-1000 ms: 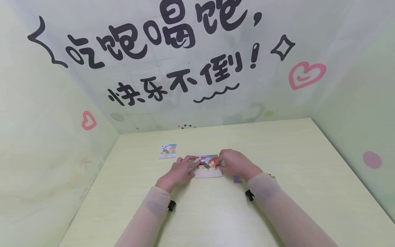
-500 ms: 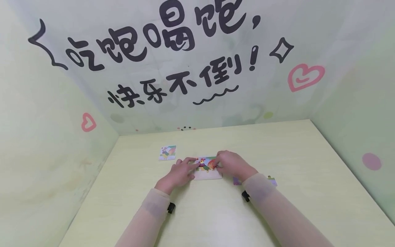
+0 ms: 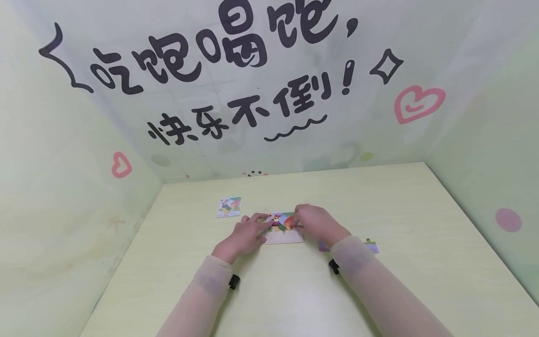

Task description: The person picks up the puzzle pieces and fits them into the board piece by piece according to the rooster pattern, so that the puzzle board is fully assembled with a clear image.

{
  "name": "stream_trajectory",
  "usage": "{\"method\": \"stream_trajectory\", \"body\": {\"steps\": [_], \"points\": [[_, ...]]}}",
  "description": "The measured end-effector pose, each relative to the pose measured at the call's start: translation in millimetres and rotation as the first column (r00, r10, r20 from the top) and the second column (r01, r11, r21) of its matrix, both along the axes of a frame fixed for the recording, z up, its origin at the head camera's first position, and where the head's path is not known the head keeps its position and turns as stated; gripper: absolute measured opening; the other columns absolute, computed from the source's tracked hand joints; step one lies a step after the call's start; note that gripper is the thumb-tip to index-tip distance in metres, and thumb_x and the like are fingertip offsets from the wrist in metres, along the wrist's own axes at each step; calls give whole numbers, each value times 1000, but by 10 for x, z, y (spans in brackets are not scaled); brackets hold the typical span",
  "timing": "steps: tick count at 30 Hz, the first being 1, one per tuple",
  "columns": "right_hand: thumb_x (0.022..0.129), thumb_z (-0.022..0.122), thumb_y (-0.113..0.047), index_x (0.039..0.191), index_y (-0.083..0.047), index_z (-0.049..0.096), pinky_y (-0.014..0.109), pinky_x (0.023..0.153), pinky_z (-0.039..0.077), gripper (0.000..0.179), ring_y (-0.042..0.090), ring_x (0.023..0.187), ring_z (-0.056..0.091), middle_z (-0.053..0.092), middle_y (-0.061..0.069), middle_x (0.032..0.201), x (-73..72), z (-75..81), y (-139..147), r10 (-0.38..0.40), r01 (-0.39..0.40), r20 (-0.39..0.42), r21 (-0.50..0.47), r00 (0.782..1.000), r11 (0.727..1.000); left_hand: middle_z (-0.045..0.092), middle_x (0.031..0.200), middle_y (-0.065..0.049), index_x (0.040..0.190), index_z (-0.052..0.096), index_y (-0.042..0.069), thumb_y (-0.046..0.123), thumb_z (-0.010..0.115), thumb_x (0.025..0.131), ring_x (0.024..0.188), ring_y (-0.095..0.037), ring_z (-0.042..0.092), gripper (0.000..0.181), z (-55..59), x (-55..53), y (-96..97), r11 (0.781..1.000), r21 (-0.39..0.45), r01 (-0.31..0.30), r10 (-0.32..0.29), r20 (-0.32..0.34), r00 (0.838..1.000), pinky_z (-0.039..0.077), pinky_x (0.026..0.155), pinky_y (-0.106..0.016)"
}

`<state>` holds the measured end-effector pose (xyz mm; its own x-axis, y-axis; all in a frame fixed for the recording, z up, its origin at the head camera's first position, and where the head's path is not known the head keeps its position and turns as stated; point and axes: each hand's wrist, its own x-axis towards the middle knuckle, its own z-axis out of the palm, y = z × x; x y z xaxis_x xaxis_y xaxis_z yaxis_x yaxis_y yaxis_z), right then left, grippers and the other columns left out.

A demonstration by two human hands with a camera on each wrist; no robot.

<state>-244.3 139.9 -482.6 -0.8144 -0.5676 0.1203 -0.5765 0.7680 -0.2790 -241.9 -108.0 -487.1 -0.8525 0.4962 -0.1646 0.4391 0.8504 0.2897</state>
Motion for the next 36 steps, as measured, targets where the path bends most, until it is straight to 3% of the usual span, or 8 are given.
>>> {"method": "stream_trajectory", "body": {"steps": [6, 16, 19, 22, 26, 32, 36], "points": [[85, 84, -11, 94, -18, 84, 30, 75, 56, 11, 7, 76, 58, 63, -5, 88, -11, -3, -1, 10, -10, -2, 17, 1000, 1000, 37, 166, 2, 154, 50, 27, 22, 69, 99, 129, -29, 43, 59, 2, 0, -2, 1000, -5, 2, -2, 1, 1000, 40, 98, -45], [87, 83, -13, 99, -17, 84, 25, 67, 47, 13, 7, 70, 47, 58, -4, 84, 15, 28, -4, 0, 0, 22, 4, 1000, 1000, 38, 166, 2, 154, 50, 28, 23, 69, 99, 125, -29, 43, 58, 25, -10, 25, 1000, -16, 6, -7, -7, 1000, 40, 100, -47], [88, 82, -12, 102, -15, 83, 29, 72, 53, 15, 11, 76, 56, 65, -2, 90, 80, 49, -12, -2, 2, 43, 0, 999, 1000, 38, 165, 2, 153, 51, 27, 22, 69, 99, 125, -29, 43, 57, 29, -3, 17, 1000, -17, 4, -4, -5, 1000, 40, 101, -50], [90, 79, -13, 107, -11, 82, 40, 88, 58, 17, 21, 97, 68, 73, 3, 107, 159, 71, -13, -31, 31, 92, 0, 995, 1000, 38, 165, 2, 154, 51, 27, 21, 69, 99, 125, -30, 43, 58, 39, 11, 4, 1000, -13, 1, -1, 2, 1000, 40, 102, -51], [93, 76, -15, 114, -9, 79, 50, 101, 53, 23, 33, 119, 66, 73, 11, 125, 228, 80, 6, -49, 48, 124, 12, 991, 999, 38, 165, 1, 154, 51, 27, 22, 69, 99, 126, -30, 43, 58, 41, 14, -12, 1000, -8, 4, -4, -6, 1000, 39, 100, -48], [94, 74, -15, 119, -8, 78, 51, 103, 52, 26, 34, 122, 64, 70, 12, 131, 292, 54, 73, -55, 56, 100, -5, 993, 998, 39, 165, 3, 153, 52, 28, 23, 71, 97, 124, -28, 42, 59, 23, 0, -20, 1000, -10, 1, -2, -9, 1000, 37, 94, -42], [94, 74, -16, 120, -9, 77, 52, 103, 52, 26, 35, 122, 64, 70, 12, 129, 345, 63, 112, -78, 82, 104, -34, 992, 996, 38, 165, 3, 153, 51, 28, 23, 70, 98, 126, -28, 42, 59, 31, 10, -18, 1000, -10, -3, 3, 0, 1000, 37, 98, -44]]}}
